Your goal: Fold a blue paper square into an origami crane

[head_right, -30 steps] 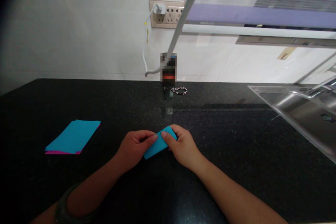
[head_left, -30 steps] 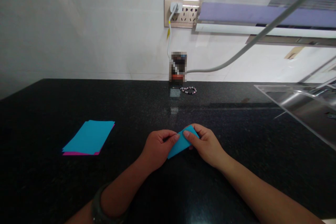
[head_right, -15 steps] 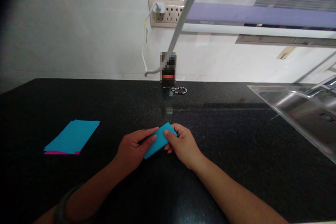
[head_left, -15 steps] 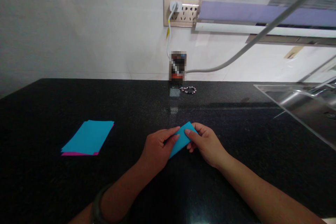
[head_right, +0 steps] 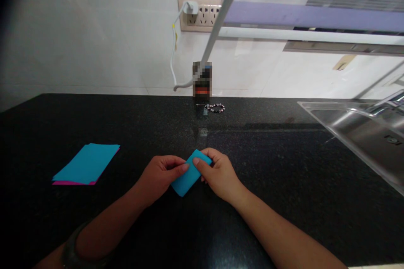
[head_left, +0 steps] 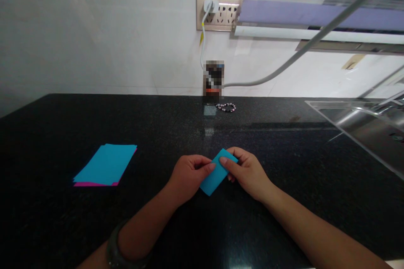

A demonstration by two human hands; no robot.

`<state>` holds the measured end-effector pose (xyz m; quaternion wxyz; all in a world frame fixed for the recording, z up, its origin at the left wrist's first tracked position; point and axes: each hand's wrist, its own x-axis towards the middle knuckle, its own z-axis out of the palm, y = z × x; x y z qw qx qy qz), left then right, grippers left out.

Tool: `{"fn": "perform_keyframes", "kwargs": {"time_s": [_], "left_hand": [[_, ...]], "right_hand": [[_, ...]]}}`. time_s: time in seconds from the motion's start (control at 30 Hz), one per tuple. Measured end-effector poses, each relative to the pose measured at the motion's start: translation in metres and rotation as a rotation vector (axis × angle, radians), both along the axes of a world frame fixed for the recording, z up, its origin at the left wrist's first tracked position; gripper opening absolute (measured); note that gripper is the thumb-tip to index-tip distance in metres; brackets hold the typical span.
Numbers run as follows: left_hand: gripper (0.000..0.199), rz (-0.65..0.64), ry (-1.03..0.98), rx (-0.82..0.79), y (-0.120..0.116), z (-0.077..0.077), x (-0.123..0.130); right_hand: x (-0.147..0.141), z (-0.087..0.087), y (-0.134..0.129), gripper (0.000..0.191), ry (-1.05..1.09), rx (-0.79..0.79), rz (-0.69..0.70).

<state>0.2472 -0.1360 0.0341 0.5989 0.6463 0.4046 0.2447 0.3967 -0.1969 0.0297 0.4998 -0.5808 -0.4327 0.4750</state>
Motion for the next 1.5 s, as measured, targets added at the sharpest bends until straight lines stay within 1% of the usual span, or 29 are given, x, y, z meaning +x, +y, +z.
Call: {"fn": "perform_keyframes", "kwargs": {"time_s": [0.07,0.13,0.23,0.4,0.6,0.8,0.9,1.03,1.1,1.2,1.27,1.33,1.37,1.43,1.5], "left_hand": [[0.018,0.070,-0.072,-0.088,-0.001,0.001,0.001],[0.020,0.123,-0.154,-0.149,-0.003,0.000,0.002],[0.022,0.152,-0.212,-0.193,-0.004,-0.001,0.003],[0.020,0.166,-0.214,-0.221,-0.004,-0.001,0.003],[0.024,0.243,-0.271,-0.309,-0.005,-0.002,0.005],[0.021,0.284,-0.334,-0.377,-0.007,-0.002,0.007],[0.020,0.282,-0.354,-0.393,-0.007,-0.001,0.007],[0.021,0.313,-0.365,-0.399,-0.006,-0.002,0.006],[0.021,0.311,-0.374,-0.400,-0.006,-0.002,0.007],[0.020,0.270,-0.375,-0.396,-0.007,-0.003,0.007],[0.019,0.241,-0.343,-0.377,-0.007,-0.004,0.007],[0.020,0.206,-0.287,-0.350,-0.007,-0.005,0.006],[0.019,0.179,-0.259,-0.339,-0.006,-0.005,0.005],[0.018,0.132,-0.232,-0.320,-0.004,-0.005,0.004],[0.019,0.106,-0.254,-0.304,-0.003,-0.005,0.003]], "right_hand": [[-0.003,-0.001,0.000,0.029,0.072,-0.002,-0.044],[-0.006,-0.001,0.001,0.032,0.132,-0.014,-0.031],[-0.011,-0.001,0.001,0.023,0.189,-0.019,0.013],[-0.012,0.001,0.002,0.016,0.276,-0.019,-0.053],[-0.005,0.000,0.002,0.021,0.219,-0.007,-0.146],[-0.003,-0.001,0.002,0.022,0.185,0.032,-0.194],[-0.002,-0.002,0.002,0.023,0.169,0.028,-0.169],[-0.001,-0.003,0.002,0.024,0.142,-0.013,-0.073],[-0.001,-0.003,0.002,0.023,0.138,-0.010,-0.068],[-0.001,-0.005,0.002,0.022,0.155,0.019,-0.114],[-0.001,-0.006,0.001,0.021,0.186,0.033,-0.135],[0.000,-0.007,0.001,0.020,0.174,0.056,-0.133],[0.001,-0.006,0.001,0.019,0.131,0.082,-0.131],[0.004,-0.004,0.000,0.016,-0.020,0.166,-0.136],[0.006,-0.002,0.000,0.015,-0.147,0.242,-0.146]]}}
